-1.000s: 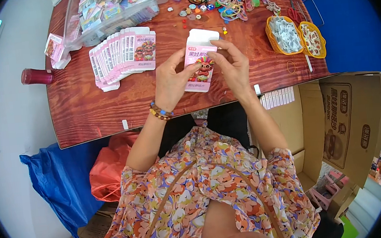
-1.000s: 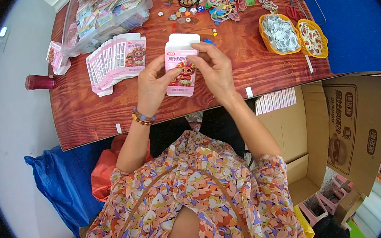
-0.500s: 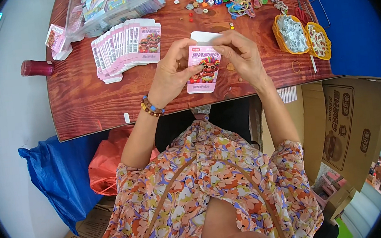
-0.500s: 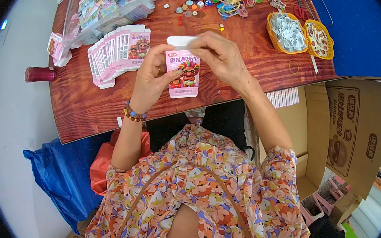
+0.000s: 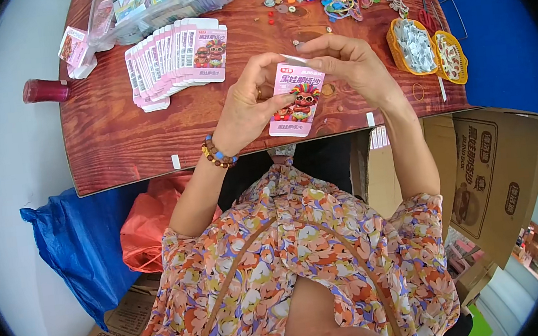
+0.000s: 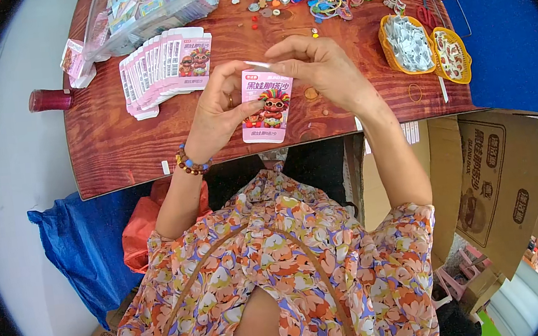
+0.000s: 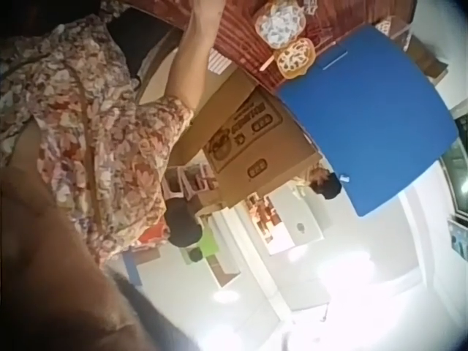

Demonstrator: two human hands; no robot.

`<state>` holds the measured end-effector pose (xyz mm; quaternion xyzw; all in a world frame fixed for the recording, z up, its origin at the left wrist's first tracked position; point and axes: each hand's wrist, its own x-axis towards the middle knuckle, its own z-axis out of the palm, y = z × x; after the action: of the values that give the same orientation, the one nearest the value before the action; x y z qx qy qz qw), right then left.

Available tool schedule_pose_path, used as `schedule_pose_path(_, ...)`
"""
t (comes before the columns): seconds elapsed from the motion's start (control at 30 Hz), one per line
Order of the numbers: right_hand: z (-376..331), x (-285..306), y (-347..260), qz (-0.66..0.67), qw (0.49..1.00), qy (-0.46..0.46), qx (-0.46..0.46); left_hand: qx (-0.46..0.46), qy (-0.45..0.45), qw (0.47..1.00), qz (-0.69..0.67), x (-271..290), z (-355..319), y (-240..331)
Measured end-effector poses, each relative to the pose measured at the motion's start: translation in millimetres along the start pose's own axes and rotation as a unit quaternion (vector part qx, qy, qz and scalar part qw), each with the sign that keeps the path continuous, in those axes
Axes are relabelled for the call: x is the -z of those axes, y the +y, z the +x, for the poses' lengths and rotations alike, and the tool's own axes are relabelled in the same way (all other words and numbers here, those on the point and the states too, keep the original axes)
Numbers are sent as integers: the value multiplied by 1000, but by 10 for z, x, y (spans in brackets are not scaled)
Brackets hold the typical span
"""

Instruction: Packaging small toys and trinkets into individual pink bags.

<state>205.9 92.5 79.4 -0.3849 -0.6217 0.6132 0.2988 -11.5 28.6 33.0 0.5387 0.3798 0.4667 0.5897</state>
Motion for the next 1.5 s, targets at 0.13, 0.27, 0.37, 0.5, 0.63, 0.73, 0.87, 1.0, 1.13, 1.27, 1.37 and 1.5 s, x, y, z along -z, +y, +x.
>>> schedule_pose_path(0.13,11,-3,-58,-57,998,-19,-9,-3,17,1000,12,-5,-19,-13)
schedule_pose_path(0.27,-7,-36,-88,-80,997,3,4,5,27,999,20,-10,-23,-19)
schedule_pose_path(0.37,-19,-55,-110,-143,990,-1,12,19,39,998,33,0,-18,-32)
schedule_pose_path(0.5,-29,-54,-108,-201,979,-17,38,35,51,998,12,6,-13,-58)
schedule_pose_path(0.63,-96,-78,-32,-281,946,-34,156,36,49,998,-17,2,-17,-5)
schedule_pose_path(0.73,-141,-109,114,-363,909,12,206,10,29,999,11,-9,5,-28)
schedule_pose_path(0.87,-197,-121,264,-244,958,39,147,8,14,1000,15,-8,24,-55)
schedule_pose_path(1.0,-246,-116,274,-214,964,66,145,6,10,1000,-23,-44,17,-78)
schedule_pose_path(1.13,-154,31,378,-213,955,16,205,0,-6,1000,-2,-36,41,-94)
schedule_pose_path(1.27,-117,48,332,-231,949,8,216,-19,8,999,46,-57,61,-136)
schedule_pose_path(1.37,-46,-63,279,-211,959,16,192,19,22,999,22,46,74,-165)
schedule_pose_path(1.5,-13,-92,290,-89,995,33,40,39,9,999,-8,126,84,-116)
